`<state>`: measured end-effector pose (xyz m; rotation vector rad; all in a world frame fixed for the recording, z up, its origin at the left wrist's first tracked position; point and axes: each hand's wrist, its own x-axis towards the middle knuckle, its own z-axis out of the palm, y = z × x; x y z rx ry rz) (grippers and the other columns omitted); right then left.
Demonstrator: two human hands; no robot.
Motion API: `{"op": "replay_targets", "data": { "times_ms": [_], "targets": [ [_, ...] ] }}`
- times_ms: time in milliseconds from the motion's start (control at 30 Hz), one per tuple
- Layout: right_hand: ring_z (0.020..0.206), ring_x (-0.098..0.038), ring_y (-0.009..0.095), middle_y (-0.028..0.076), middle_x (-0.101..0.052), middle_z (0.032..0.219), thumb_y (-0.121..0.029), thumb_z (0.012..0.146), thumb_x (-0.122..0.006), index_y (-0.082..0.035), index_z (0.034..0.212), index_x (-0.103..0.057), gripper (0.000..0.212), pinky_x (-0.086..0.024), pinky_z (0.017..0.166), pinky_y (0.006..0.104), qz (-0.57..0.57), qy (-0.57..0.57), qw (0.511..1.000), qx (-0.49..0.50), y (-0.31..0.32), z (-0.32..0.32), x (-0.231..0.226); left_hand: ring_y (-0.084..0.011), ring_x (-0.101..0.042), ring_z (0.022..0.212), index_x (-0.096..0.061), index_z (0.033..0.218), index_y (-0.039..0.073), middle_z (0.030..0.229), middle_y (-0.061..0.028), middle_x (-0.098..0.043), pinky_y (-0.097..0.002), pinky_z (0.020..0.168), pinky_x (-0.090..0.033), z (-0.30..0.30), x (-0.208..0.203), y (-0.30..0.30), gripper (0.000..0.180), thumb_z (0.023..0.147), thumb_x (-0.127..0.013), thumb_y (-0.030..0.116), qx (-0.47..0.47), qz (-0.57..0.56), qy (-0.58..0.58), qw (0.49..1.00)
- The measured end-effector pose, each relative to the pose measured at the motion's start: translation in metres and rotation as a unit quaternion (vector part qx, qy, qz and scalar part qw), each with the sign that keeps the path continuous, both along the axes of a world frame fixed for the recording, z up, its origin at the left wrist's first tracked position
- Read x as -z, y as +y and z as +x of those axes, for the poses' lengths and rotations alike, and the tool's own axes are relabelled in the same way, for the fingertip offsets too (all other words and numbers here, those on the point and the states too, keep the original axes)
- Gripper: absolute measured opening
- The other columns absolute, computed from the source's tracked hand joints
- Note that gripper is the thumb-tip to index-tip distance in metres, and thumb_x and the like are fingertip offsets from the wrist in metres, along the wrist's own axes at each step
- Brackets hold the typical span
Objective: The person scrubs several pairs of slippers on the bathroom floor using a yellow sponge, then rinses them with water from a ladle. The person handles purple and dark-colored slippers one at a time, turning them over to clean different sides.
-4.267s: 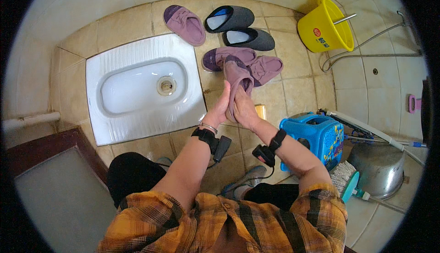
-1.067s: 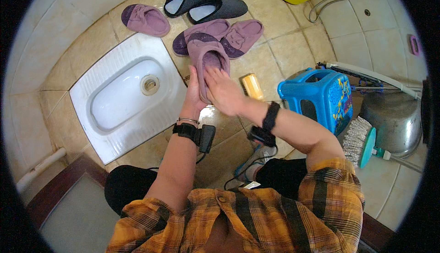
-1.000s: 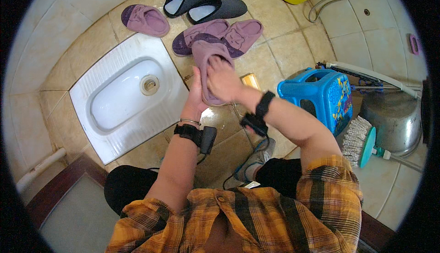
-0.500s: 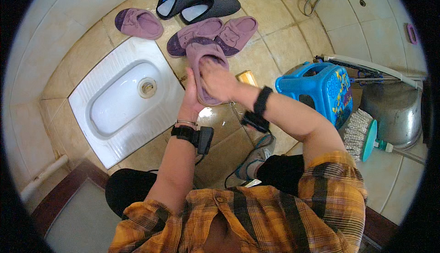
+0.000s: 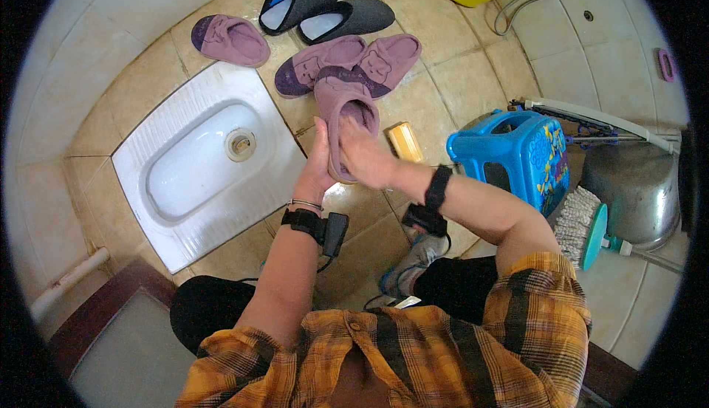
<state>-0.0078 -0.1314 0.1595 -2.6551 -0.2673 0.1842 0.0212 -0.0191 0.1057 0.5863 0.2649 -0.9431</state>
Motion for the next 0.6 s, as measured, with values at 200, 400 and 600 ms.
{"op": "replay_targets", "data": {
  "times_ms": [200, 400, 600],
  "targets": [
    [0.109, -0.061, 0.036, 0.023, -0.064, 0.115, -0.03, 0.085, -0.057, -0.001, 0.105, -0.068, 0.037, -0.048, 0.091, 0.0429, -0.06, 0.174, 0.983, 0.003, -0.055, 0.073, 0.072, -0.0283, -0.052, 0.124, -0.035, 0.145, 0.008, 0.138, -0.0141, -0.05, -0.0449, 0.103, -0.045, -0.017, 0.007, -0.015, 0.084, 0.092, -0.026, 0.071, 0.081, -0.045, 0.002, 0.996],
    [0.118, -0.055, 0.036, 0.028, -0.06, 0.12, -0.023, 0.089, -0.049, 0.004, 0.105, -0.068, 0.037, -0.043, 0.098, 0.046, -0.109, 0.293, 0.949, -0.048, -0.031, 0.014, 0.033, -0.0272, -0.05, 0.125, -0.034, 0.145, 0.007, 0.14, -0.0143, -0.048, -0.0445, 0.105, -0.044, -0.02, 0.021, -0.002, 0.084, 0.092, -0.024, 0.071, 0.081, -0.039, 0.007, 0.996],
    [0.127, -0.041, 0.045, 0.03, -0.051, 0.129, -0.022, 0.088, -0.048, 0.012, 0.127, -0.048, 0.053, -0.033, 0.107, 0.0515, -0.064, -0.003, 0.997, -0.035, -0.012, -0.019, 0.032, -0.0261, -0.047, 0.129, -0.03, 0.147, 0.006, 0.144, -0.013, -0.044, -0.0419, 0.106, -0.042, -0.014, 0.025, 0.0, 0.089, 0.09, -0.026, 0.074, 0.054, 0.012, -0.008, 0.998]
  ]
}}
